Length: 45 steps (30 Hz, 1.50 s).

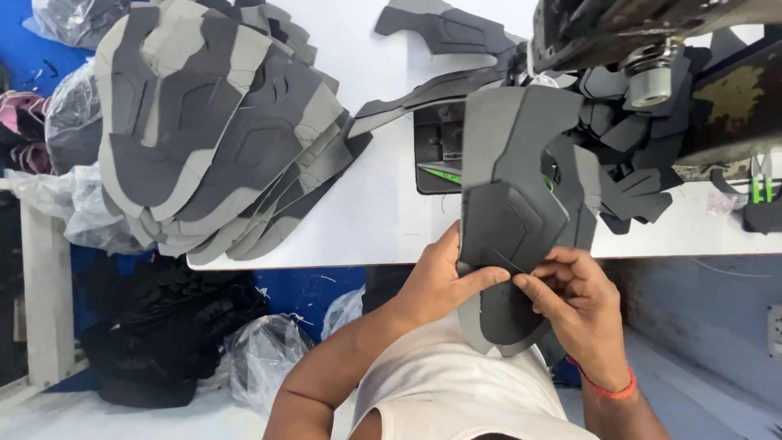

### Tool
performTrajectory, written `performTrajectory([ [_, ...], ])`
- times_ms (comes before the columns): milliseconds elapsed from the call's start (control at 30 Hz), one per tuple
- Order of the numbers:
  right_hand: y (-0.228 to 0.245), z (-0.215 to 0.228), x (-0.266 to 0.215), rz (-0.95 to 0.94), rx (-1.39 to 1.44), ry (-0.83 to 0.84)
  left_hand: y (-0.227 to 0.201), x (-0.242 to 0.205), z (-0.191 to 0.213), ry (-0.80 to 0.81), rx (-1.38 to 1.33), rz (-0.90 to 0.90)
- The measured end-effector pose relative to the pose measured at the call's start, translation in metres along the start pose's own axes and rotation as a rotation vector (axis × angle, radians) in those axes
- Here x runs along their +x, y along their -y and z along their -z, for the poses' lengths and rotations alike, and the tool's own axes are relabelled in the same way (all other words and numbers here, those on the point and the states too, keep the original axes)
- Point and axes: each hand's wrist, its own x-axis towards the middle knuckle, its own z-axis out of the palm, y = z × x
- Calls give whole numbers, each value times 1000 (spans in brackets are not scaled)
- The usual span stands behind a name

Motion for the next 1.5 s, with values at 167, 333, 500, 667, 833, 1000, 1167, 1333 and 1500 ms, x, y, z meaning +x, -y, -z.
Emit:
performTrajectory([
  [167,-8,0,-4,38,-4,-41,-3,-2,-1,0,23,13],
  [333,-7,1,-3,33,-27,-78,-1,2,-3,-26,115,-2],
  [500,-12,6,0,-7,13,-73,2,3,-3,-30,92,-11],
  [667,-10,7,1,-34,32,-59,6,3,-2,-15,54,-23],
  [833,-9,7,1,-40,-15,-63,11,3,-1,0,8,-32],
  [1000,4,1,-1,-11,-46,-44,-9,13,2,-64,61,-62],
  [1167,2,1,-2,12,-82,-48,-19,21,5,-147,141,-81],
  [1333,2,2,-2,46,-95,-59,-20,27,7,-168,222,-141],
  [1500,3,2,-1,39,-85,-50,-13,33,10,-187,309,-153],
])
